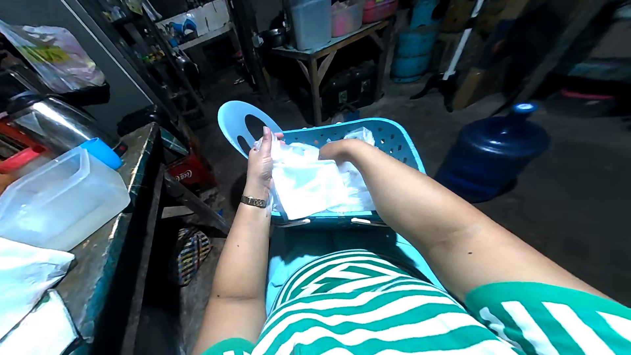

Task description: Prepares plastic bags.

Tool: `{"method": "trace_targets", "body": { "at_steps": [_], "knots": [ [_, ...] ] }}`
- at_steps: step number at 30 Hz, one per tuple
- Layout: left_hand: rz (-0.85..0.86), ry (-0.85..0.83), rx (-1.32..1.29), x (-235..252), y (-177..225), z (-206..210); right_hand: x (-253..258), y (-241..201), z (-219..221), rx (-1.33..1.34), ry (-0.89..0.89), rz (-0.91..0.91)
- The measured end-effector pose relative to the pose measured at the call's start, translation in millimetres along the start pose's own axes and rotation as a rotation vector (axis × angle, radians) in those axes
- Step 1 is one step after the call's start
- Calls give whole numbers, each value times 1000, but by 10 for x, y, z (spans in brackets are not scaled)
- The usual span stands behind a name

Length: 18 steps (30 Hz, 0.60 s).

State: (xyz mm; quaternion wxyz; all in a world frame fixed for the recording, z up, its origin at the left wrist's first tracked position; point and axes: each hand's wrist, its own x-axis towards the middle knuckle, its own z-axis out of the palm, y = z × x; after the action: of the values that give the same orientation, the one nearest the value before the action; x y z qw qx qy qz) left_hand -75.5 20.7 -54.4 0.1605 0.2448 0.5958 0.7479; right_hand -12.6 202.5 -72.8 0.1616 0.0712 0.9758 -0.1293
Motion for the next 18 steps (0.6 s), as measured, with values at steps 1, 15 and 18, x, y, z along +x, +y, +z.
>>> {"method": "trace_targets", "body": {
  "at_steps": [1,15,18],
  "knots": [
    [10,-15,-8,-2,0,-1,-3,4,-48,-51,45,-48],
    [122,-34,52,-28,21,17,-370,-245,-172,834,636,-408],
    [152,-90,36,-18,-10,-23,-328,-280,-133,685,684,-441]
  ]
}}
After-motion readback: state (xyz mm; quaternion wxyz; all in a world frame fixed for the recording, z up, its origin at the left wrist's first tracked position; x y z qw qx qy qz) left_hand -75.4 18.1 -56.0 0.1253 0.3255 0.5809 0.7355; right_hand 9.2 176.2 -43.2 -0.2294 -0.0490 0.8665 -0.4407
